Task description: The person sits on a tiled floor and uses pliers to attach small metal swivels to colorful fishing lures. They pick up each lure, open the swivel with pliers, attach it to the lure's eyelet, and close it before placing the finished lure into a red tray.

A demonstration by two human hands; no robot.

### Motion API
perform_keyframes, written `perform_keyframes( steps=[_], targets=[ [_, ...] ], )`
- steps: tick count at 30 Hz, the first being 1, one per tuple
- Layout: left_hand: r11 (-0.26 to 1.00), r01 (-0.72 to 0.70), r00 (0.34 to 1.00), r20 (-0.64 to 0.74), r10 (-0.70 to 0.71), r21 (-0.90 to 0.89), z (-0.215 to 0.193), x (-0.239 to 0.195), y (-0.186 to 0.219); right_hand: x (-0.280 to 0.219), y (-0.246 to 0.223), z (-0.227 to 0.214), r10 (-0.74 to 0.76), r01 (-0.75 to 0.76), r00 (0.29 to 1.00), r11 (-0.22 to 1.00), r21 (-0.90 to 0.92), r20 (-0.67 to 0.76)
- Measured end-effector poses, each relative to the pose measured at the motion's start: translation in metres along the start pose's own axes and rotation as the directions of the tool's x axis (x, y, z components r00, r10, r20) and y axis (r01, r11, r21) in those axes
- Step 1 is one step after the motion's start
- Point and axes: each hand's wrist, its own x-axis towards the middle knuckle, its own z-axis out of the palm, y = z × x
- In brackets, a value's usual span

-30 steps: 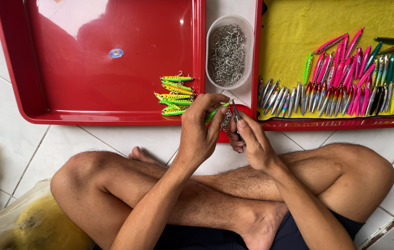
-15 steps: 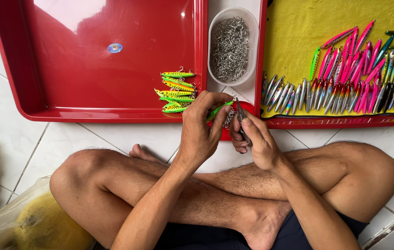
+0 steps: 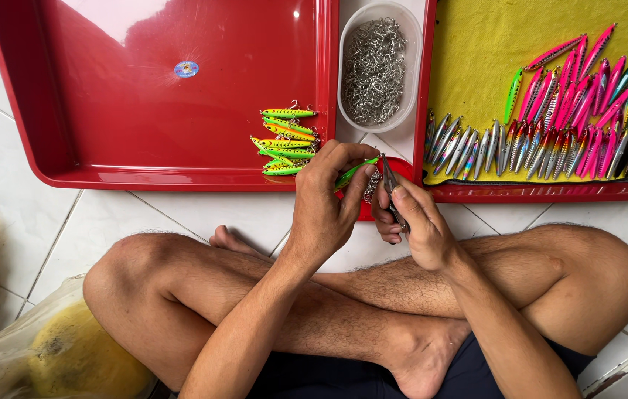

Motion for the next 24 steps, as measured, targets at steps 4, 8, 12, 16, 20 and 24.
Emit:
perform_keyframes(
  steps=[4, 8, 12, 16, 20, 24],
  targets=[
    [1.000, 0.002, 1.000, 0.001, -0.002, 0.002, 0.0003, 0.0004, -0.0005, 0.0003, -0.0026, -0.0004, 0.015, -0.015, 1.000, 0.999, -0.036, 0.007],
    [1.000, -0.004, 1.000, -0.006, 0.004, 0.004, 0.0004, 0.0004, 0.0006, 0.0000, -0.0006, -0.0009, 0.023, -0.023, 1.000, 1.000, -0.022, 0.004],
    [1.000, -0.004, 1.000, -0.013, 0.004, 0.012, 0.0022, -0.0013, -0.0033, -0.0024, -0.0008, 0.0013, 0.048, -0.048, 0.999, 0.999, -0.009, -0.002],
    [1.000, -0.005, 1.000, -0.022, 0.006, 0.006, 0.0024, -0.0016, -0.0019, -0.0033, -0.0009, 0.0022, 0.061, -0.061, 0.998, 0.998, 0.019, 0.005],
    [1.000, -0.010, 0.999, -0.032, 0.010, 0.003, 0.0036, -0.0019, -0.0006, -0.0056, -0.0008, -0.0004, 0.071, -0.071, 0.997, 0.997, -0.018, 0.002],
    [0.999, -0.036, 0.999, -0.025, 0.037, 0.014, 0.0049, -0.0033, 0.0018, -0.0056, -0.0060, -0.0022, 0.068, -0.067, 0.998, 0.982, -0.178, -0.004]
  ],
)
